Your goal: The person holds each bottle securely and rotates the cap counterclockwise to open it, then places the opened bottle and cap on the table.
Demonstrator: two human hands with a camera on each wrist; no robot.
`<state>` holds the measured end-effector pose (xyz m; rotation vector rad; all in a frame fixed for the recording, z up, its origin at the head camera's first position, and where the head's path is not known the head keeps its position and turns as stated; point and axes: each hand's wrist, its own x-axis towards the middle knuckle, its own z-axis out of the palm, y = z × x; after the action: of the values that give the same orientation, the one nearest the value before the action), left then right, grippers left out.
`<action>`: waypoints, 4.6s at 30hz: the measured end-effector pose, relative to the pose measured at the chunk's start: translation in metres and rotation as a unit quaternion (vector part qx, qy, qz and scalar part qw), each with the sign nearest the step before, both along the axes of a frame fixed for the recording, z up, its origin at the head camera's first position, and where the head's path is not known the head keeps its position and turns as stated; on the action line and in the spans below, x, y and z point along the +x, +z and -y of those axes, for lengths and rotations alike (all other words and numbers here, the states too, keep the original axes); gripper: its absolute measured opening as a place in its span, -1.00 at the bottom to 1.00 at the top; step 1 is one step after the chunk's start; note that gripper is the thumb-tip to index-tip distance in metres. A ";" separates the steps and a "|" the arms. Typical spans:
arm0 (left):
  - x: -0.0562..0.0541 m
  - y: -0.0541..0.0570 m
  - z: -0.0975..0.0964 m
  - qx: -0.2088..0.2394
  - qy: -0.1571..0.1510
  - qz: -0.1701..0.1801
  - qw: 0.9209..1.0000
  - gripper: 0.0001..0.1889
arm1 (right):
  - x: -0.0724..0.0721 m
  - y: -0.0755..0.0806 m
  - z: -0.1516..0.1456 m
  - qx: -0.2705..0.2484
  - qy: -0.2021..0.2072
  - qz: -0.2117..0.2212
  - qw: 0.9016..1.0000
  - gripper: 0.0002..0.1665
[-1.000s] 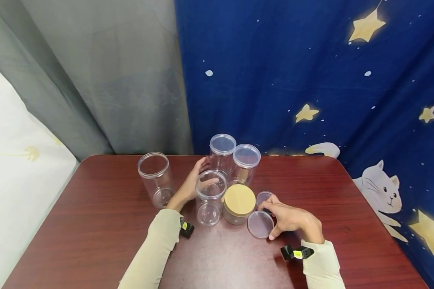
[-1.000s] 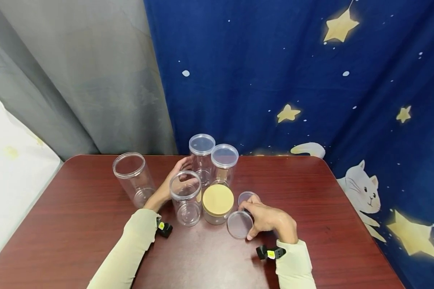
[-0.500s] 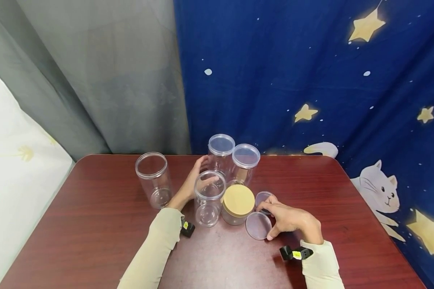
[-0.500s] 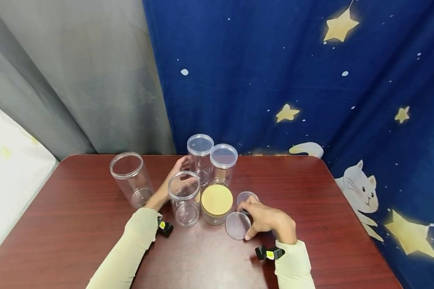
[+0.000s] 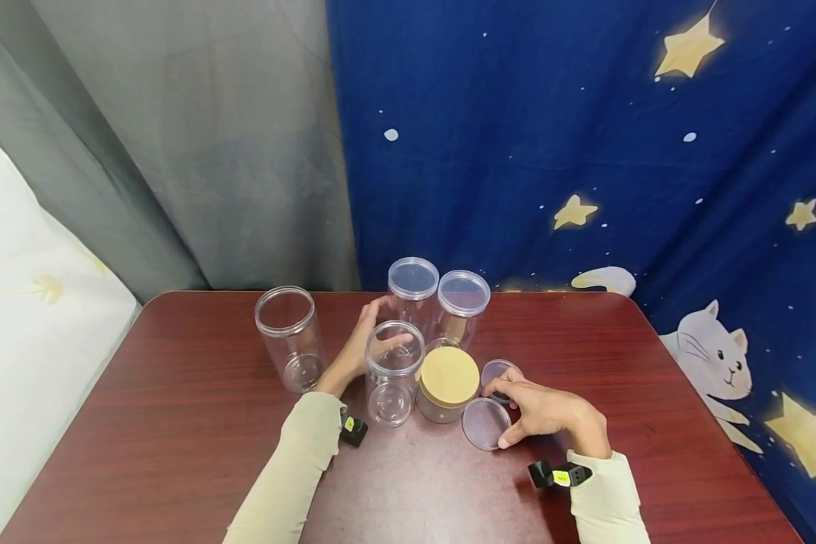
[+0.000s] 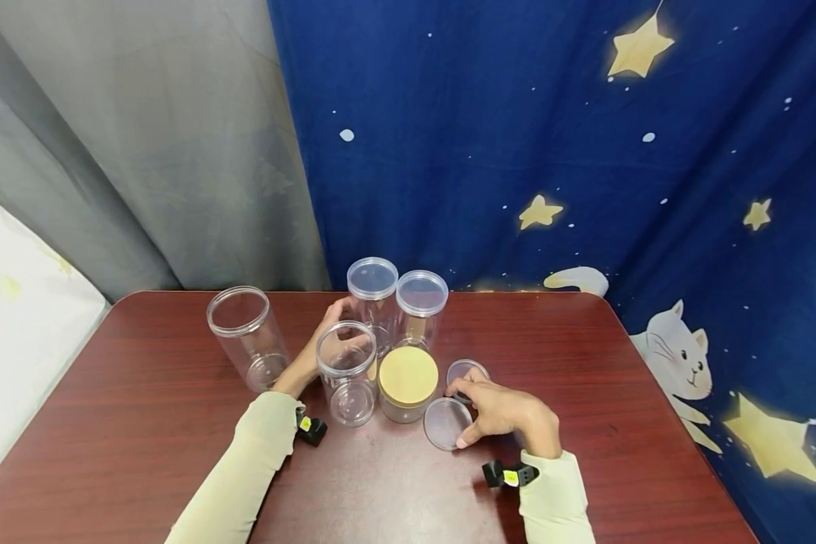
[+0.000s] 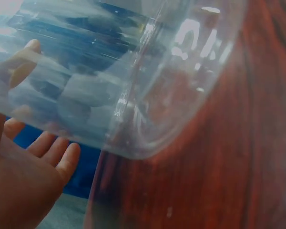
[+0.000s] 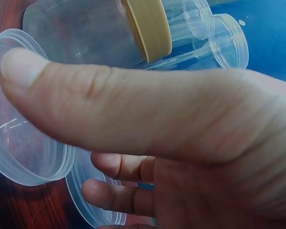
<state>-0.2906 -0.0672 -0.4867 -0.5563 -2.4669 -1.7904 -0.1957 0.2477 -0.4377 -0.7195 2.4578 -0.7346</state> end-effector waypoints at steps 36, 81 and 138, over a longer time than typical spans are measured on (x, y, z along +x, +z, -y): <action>0.020 0.045 0.024 0.112 0.071 0.016 0.991 -0.08 | -0.001 0.009 -0.003 -0.046 0.009 -0.069 0.996 -0.34; 0.094 0.144 0.032 0.072 0.154 -0.232 0.958 -0.05 | 0.006 0.023 0.001 -0.041 -0.011 -0.097 0.994 -0.41; 0.149 0.135 0.068 -0.265 -0.248 -0.062 0.930 -0.13 | 0.022 0.045 0.014 -0.067 -0.053 -0.204 0.975 -0.43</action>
<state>-0.1412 -0.1356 -0.3522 -1.3845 -2.8889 -1.0930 -0.1741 0.2335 -0.3928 -0.8679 2.8568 -0.8718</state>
